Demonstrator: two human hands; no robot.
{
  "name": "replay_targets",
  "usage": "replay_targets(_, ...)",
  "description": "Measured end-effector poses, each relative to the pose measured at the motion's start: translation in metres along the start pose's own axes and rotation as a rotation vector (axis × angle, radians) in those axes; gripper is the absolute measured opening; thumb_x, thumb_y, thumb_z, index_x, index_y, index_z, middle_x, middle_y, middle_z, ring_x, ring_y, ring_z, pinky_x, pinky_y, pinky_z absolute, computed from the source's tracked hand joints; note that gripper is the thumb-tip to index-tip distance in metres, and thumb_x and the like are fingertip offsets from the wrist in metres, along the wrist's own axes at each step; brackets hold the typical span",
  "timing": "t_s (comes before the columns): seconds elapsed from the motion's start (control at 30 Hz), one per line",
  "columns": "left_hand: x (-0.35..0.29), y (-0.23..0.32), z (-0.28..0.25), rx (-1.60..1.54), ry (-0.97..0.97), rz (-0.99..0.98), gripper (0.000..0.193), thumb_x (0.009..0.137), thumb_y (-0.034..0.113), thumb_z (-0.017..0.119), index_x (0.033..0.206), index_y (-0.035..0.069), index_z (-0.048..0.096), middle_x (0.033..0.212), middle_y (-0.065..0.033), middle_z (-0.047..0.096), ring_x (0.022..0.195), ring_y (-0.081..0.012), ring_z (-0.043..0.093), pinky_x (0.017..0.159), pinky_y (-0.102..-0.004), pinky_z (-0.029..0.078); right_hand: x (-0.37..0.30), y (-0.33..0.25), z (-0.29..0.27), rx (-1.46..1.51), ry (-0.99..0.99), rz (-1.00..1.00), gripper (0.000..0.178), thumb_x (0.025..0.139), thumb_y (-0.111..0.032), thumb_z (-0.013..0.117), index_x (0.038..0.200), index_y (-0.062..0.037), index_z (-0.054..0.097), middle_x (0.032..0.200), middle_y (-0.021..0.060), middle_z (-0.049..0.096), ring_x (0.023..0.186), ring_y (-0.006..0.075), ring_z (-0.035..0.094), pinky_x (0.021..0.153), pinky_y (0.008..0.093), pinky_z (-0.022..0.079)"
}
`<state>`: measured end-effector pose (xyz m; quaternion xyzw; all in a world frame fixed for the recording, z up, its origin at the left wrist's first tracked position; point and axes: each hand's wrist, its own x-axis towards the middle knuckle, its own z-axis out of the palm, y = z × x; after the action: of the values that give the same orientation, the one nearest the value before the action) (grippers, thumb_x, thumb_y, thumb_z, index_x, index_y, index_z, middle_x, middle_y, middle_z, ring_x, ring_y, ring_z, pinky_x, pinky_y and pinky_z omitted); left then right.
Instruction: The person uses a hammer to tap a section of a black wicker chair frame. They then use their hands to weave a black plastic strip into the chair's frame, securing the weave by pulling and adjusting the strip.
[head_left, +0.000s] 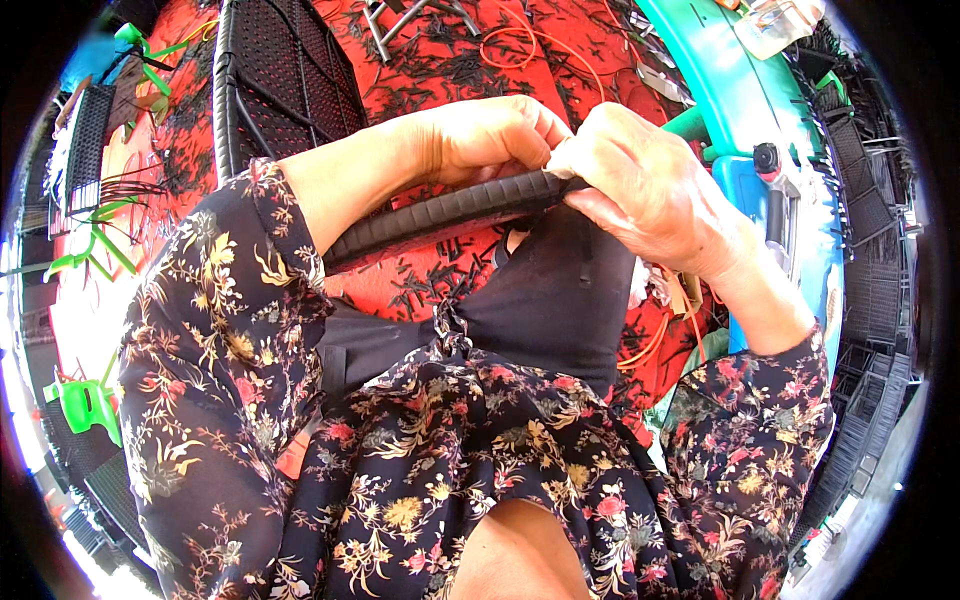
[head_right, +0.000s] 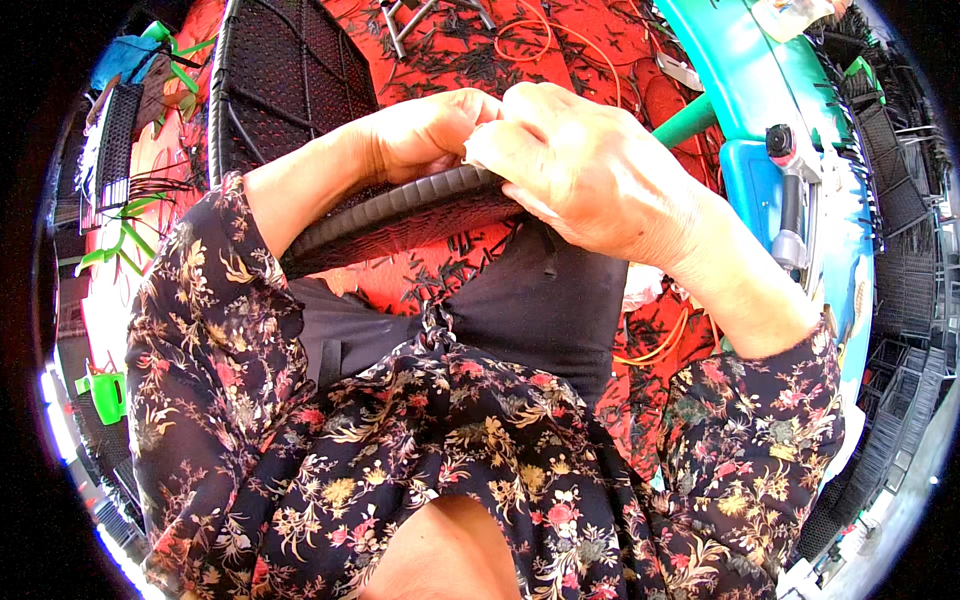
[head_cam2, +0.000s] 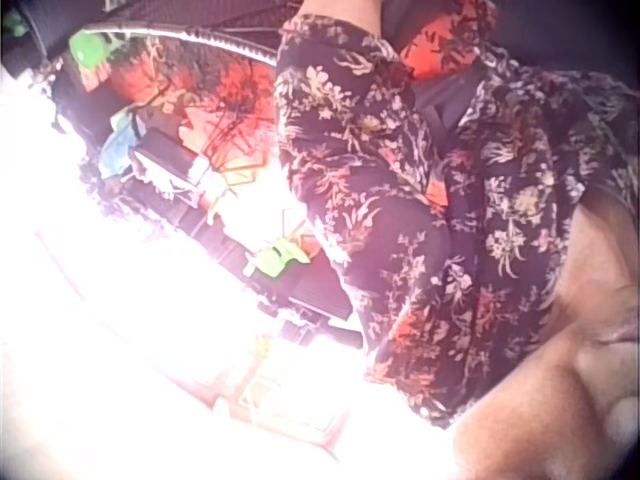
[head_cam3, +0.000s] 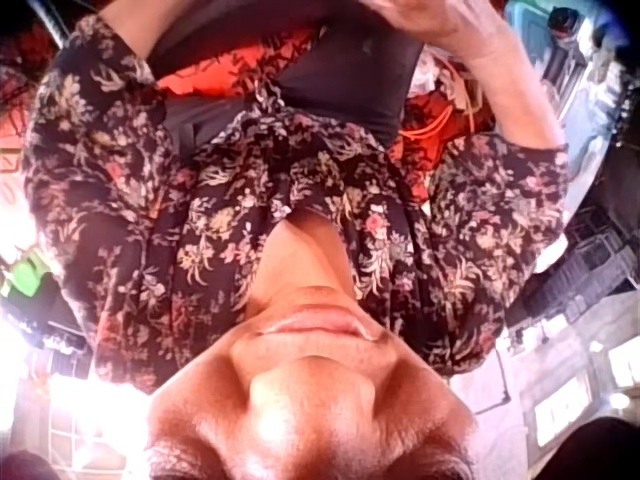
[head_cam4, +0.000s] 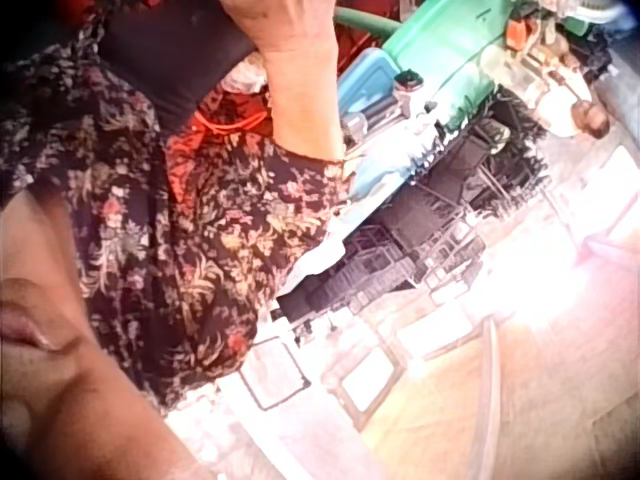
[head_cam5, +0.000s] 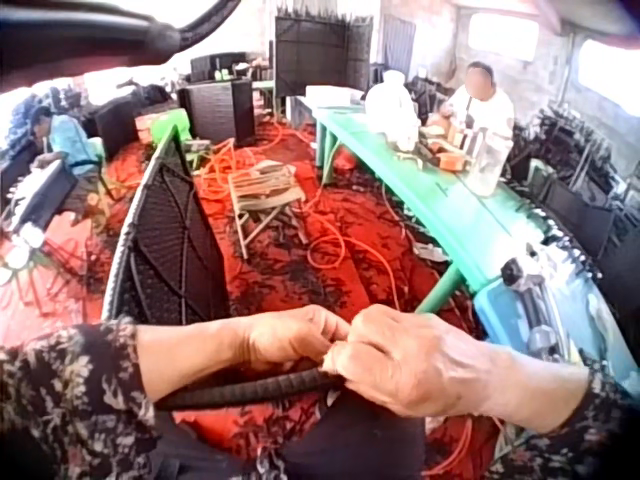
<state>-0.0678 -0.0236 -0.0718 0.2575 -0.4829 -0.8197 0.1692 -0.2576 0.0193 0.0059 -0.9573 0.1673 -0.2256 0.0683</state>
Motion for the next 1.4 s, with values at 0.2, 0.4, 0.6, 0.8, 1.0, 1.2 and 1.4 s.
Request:
replay_targets(0.2, 0.006, 0.012, 0.013, -0.140, -0.004, 0.100, 0.028, 0.074, -0.002, 0.057, 0.102, -0.002, 0.062, 0.081, -0.0035, 0.064, 0.064, -0.0101, 0.062, 0.059, -0.0225, 0.051, -0.005, 0.010, -0.004, 0.023, 0.043, 0.003, 0.036, 0.068, -0.005, 0.072, 0.101, -0.0071, 0.057, 0.089, 0.0108, 0.053, 0.080, 0.0304, 0.059, 0.066, 0.0386, 0.051)
replay_targets(0.4, 0.013, 0.007, 0.015, -0.109, 0.027, 0.105, 0.022, 0.076, 0.000, 0.057, 0.097, 0.000, 0.063, 0.076, -0.0015, 0.063, 0.059, -0.0070, 0.058, 0.053, -0.0206, 0.048, -0.016, 0.002, -0.002, 0.184, 0.156, 0.258, 0.042, 0.067, -0.010, 0.078, 0.104, -0.0065, 0.057, 0.088, 0.0102, 0.055, 0.081, 0.0290, 0.060, 0.070, 0.0365, 0.051)
replay_targets(0.6, 0.017, 0.016, 0.019, 0.184, 0.164, 0.092, 0.023, 0.073, 0.003, 0.058, 0.095, 0.004, 0.066, 0.071, -0.0011, 0.060, 0.057, -0.0076, 0.051, 0.050, -0.0235, 0.040, -0.015, 0.004, -0.006, 0.240, 0.136, 0.313, 0.028, 0.073, -0.012, 0.077, 0.091, -0.0023, 0.058, 0.085, 0.0084, 0.058, 0.078, 0.0229, 0.059, 0.070, 0.0308, 0.047)
replay_targets(0.8, 0.008, 0.030, 0.028, 0.513, 0.360, 0.193, 0.022, 0.070, 0.003, 0.060, 0.091, 0.001, 0.068, 0.070, -0.0028, 0.061, 0.062, -0.0100, 0.051, 0.054, -0.0265, 0.040, -0.011, 0.009, -0.006, 0.402, 0.156, 0.377, 0.017, 0.077, -0.011, 0.073, 0.087, -0.0013, 0.063, 0.080, 0.0082, 0.059, 0.073, 0.0200, 0.060, 0.067, 0.0294, 0.047)
replay_targets(1.0, -0.006, 0.050, 0.027, 0.516, 0.352, 0.087, 0.028, 0.074, 0.003, 0.056, 0.102, 0.000, 0.061, 0.062, 0.0019, 0.052, 0.047, -0.0051, 0.042, 0.042, -0.0222, 0.031, -0.005, 0.015, -0.004, 0.388, 0.130, 0.461, 0.014, 0.082, -0.013, 0.070, 0.089, -0.0014, 0.065, 0.079, 0.0071, 0.058, 0.072, 0.0165, 0.058, 0.067, 0.0282, 0.046)
replay_targets(1.2, -0.001, 0.045, 0.010, 0.302, 0.223, 0.037, 0.019, 0.077, 0.001, 0.058, 0.095, -0.001, 0.065, 0.076, -0.0025, 0.063, 0.062, -0.0071, 0.057, 0.055, -0.0207, 0.045, -0.001, 0.013, -0.008, 0.488, 0.134, 0.590, 0.014, 0.082, -0.013, 0.071, 0.085, -0.0010, 0.063, 0.079, 0.0035, 0.061, 0.075, 0.0113, 0.058, 0.070, 0.0263, 0.047)
replay_targets(1.4, 0.003, 0.037, 0.006, 0.064, 0.066, 0.072, 0.024, 0.077, 0.001, 0.059, 0.101, -0.003, 0.064, 0.087, -0.0056, 0.068, 0.080, -0.0092, 0.063, 0.074, -0.0194, 0.049, -0.003, 0.013, -0.002, 0.520, 0.210, 0.553, 0.016, 0.080, -0.013, 0.073, 0.083, -0.0015, 0.062, 0.076, 0.0013, 0.059, 0.073, 0.0087, 0.056, 0.069, 0.0254, 0.046)
